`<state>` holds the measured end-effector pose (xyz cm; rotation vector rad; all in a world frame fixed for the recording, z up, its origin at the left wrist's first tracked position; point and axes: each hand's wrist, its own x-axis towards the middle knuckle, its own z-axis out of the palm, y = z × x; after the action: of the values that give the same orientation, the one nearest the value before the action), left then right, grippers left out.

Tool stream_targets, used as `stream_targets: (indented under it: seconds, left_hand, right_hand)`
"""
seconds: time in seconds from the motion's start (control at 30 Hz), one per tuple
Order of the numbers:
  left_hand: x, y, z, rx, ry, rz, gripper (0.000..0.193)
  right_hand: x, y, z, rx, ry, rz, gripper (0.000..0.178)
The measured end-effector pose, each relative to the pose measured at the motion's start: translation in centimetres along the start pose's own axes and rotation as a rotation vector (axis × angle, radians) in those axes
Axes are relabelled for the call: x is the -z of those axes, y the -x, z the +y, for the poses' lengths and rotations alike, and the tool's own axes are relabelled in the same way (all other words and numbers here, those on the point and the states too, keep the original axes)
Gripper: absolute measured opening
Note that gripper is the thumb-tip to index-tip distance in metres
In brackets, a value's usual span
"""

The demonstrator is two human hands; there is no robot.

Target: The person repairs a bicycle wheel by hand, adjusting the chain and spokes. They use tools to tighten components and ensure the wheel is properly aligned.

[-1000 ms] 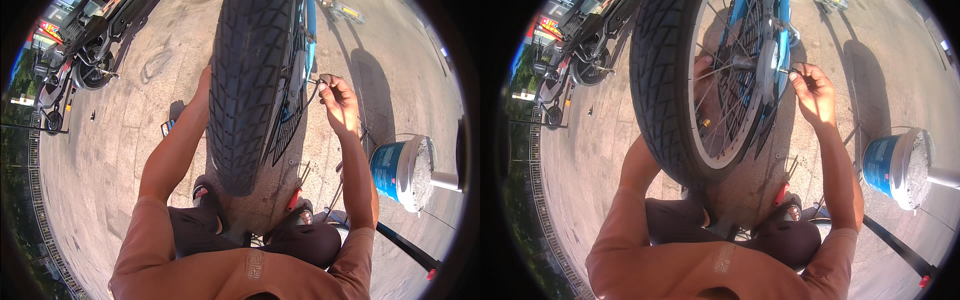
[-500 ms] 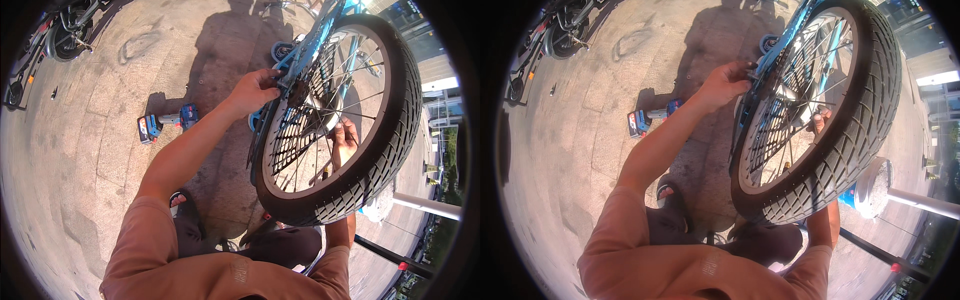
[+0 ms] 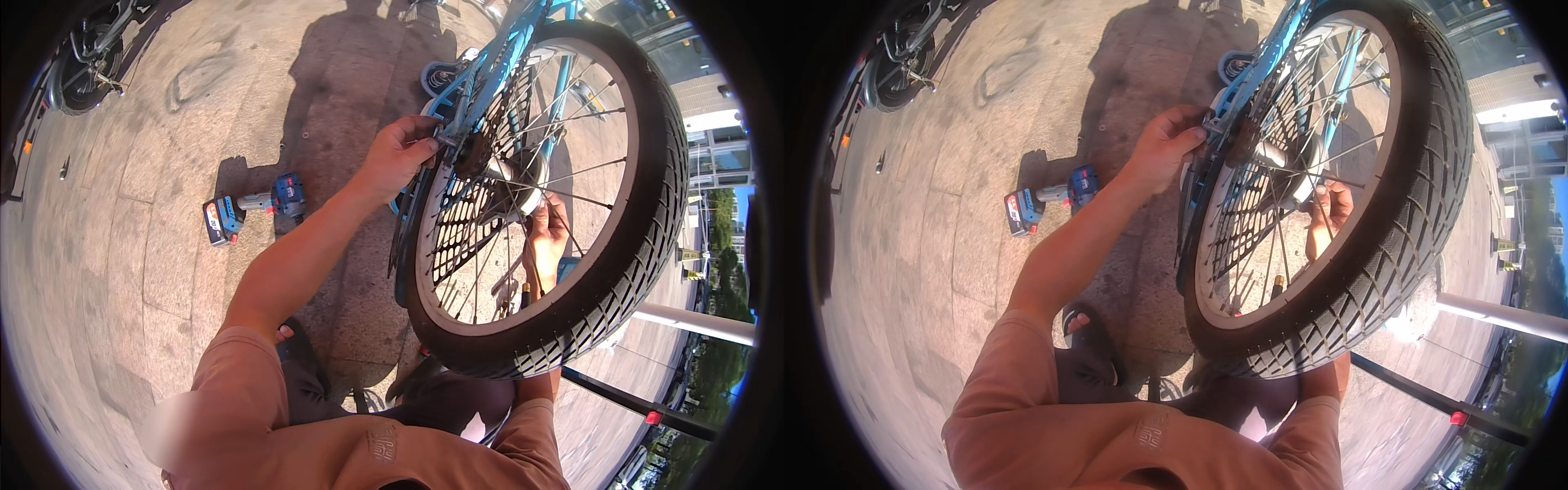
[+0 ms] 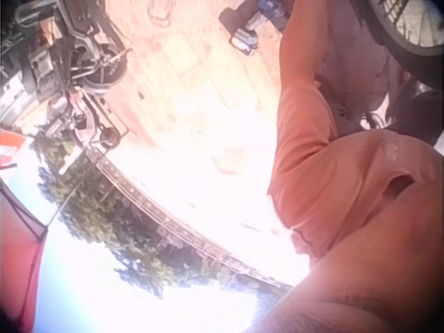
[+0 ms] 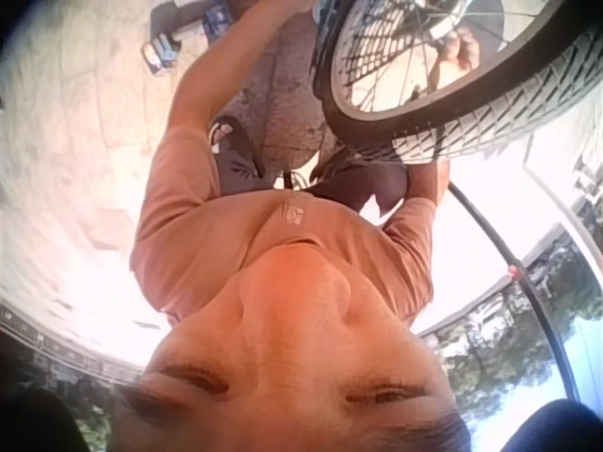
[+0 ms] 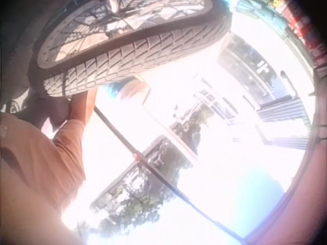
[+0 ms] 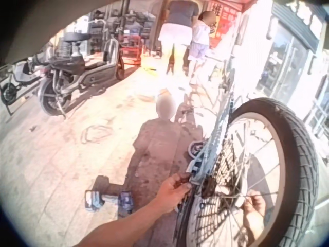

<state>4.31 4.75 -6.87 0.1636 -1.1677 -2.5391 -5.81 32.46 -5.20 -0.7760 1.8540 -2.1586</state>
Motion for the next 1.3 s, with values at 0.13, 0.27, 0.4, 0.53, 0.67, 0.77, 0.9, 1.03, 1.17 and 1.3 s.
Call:
stream_targets:
  seconds: [0.13,0.27,0.4,0.53,0.67,0.77,0.9,1.03,1.17,1.3]
  left_hand:
    - [0.9,-0.2,0.3,0.027,0.072,-0.017,0.031]
    - [1.7,-0.2,0.1,0.060,0.134,-0.074,0.027]
    - [2.0,0.0,-0.2,0.046,0.127,-0.099,0.026]
    - [1.8,0.4,0.1,0.046,0.099,-0.078,0.023]
    - [1.4,0.6,0.7,0.062,0.009,-0.090,0.024]
    - [0.7,0.4,0.6,-0.042,-0.161,-0.102,0.029]
    - [-0.3,0.5,0.8,0.182,0.032,-0.043,0.033]
    - [-1.5,1.3,1.0,0.127,-0.111,0.000,0.035]
    - [1.8,1.4,0.8,0.130,-0.106,-0.074,0.034]
    - [12.9,-1.7,-0.2,0.113,-0.585,0.137,0.032]
  right_hand:
    - [-0.8,0.0,0.1,0.024,0.119,0.167,0.012]
    - [-0.7,0.2,0.1,-0.005,0.418,0.222,0.014]
    - [-0.3,0.0,0.2,-0.017,0.232,0.177,0.014]
    - [0.2,-0.1,0.2,-0.015,0.159,0.136,0.015]
    - [0.3,0.0,0.0,-0.024,0.212,0.130,0.017]
    - [-0.2,-0.1,-0.5,-0.025,0.195,0.107,0.021]
    - [-1.1,-0.4,-1.5,-0.012,0.151,0.112,0.012]
    - [-1.2,-0.3,-2.3,-0.123,0.113,0.105,0.016]
    - [-0.6,0.0,-2.3,-0.120,0.134,0.153,0.023]
    - [0.0,0.1,-2.1,-0.130,0.062,0.133,0.021]
